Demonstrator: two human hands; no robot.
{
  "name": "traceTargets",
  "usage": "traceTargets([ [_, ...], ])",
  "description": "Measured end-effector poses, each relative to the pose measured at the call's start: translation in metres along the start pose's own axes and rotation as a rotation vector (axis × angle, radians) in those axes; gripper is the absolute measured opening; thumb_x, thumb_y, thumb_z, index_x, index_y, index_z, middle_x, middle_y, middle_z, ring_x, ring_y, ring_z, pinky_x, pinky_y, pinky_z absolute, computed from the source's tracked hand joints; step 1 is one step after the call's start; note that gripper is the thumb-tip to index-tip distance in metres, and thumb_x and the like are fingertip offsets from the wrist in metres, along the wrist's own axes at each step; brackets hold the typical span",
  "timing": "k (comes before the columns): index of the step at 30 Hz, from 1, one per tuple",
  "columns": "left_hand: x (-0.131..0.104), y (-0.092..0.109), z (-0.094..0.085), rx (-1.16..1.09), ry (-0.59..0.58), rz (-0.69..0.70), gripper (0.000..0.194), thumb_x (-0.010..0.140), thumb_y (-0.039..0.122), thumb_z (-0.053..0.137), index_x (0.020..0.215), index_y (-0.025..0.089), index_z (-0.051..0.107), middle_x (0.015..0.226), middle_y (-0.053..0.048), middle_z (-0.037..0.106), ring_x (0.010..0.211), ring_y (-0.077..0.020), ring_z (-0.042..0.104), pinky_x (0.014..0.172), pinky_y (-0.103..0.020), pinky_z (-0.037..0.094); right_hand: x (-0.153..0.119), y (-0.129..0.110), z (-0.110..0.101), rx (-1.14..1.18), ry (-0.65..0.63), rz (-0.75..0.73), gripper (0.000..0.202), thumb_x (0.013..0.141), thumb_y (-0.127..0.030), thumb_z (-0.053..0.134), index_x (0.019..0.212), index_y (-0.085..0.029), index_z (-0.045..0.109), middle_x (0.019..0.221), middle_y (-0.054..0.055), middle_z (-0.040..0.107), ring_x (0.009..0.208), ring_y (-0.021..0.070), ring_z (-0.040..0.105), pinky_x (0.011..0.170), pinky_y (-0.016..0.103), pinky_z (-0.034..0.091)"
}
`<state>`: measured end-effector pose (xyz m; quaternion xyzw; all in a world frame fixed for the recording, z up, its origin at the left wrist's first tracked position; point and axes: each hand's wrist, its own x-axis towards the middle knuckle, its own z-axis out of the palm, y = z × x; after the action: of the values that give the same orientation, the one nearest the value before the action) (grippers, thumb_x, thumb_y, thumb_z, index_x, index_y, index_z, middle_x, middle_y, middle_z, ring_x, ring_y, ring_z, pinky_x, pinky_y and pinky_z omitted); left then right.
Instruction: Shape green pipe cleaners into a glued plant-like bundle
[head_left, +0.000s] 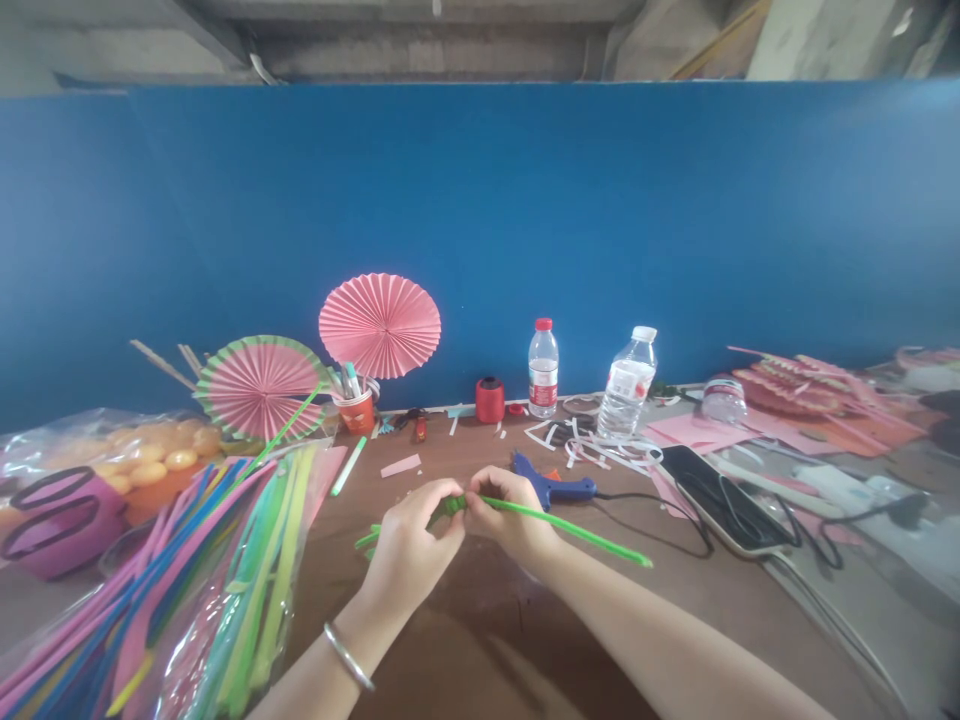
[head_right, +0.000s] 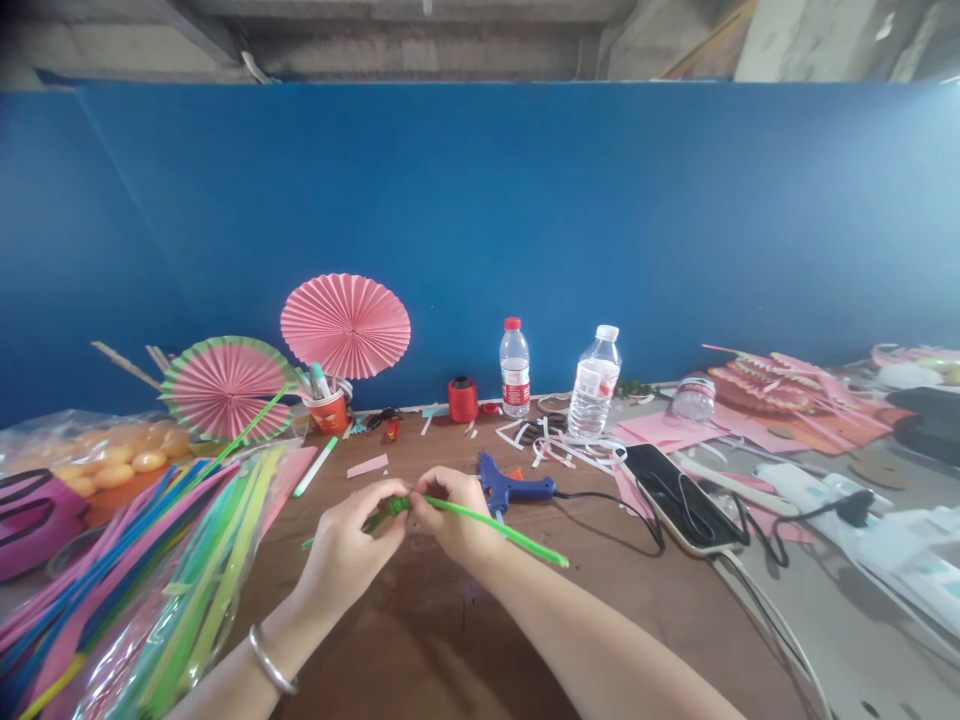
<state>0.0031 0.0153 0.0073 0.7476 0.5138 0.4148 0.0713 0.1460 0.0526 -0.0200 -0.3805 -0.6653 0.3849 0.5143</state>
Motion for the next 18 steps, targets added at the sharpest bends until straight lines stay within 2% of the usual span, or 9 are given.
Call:
traceTargets([
  [6,-0.001,-0.002,0.002,0.048,0.023,0.047,0.02,0.073,0.014,0.052,0.09,0.021,0.059,0.091,-0.003,0.068,0.082,-0.0183,0.063,0.076,-0.029,0.048,-0.002,-0.004,0.0,-0.179,0.118,-0.055,0.011,0.069,-0.02,0.057,0.059,-0.018,0.054,0.055,-0.003,0.052,0.051,0.0102,0.044,0.049,0.021,0.032],
  [10,-0.002,-0.003,0.004,0.068,0.061,0.111,0.019,0.073,0.013,0.052,0.089,0.019,0.059,0.092,-0.004,0.068,0.084,-0.018,0.063,0.077,-0.028,0.049,-0.005,-0.007,0.001,-0.228,0.128,-0.047,0.013,0.067,-0.019,0.055,0.055,-0.017,0.053,0.052,-0.003,0.051,0.049,0.0096,0.043,0.048,0.02,0.031],
  [15,-0.003,-0.007,0.007,0.093,0.121,0.229,0.019,0.072,0.011,0.053,0.088,0.019,0.06,0.093,-0.005,0.068,0.086,-0.0178,0.063,0.08,-0.028,0.048,-0.005,-0.012,0.006,-0.076,0.124,0.065,0.017,0.067,-0.018,0.053,0.05,-0.016,0.05,0.047,-0.004,0.047,0.046,0.0081,0.04,0.044,0.019,0.029],
  [18,-0.003,-0.008,0.005,0.055,0.11,0.159,0.019,0.073,0.012,0.053,0.088,0.019,0.06,0.093,-0.004,0.068,0.085,-0.0177,0.063,0.079,-0.028,0.048,-0.003,-0.013,0.003,0.024,0.083,0.119,0.017,0.068,-0.021,0.056,0.053,-0.015,0.052,0.048,-0.004,0.05,0.046,0.0078,0.042,0.043,0.018,0.03],
])
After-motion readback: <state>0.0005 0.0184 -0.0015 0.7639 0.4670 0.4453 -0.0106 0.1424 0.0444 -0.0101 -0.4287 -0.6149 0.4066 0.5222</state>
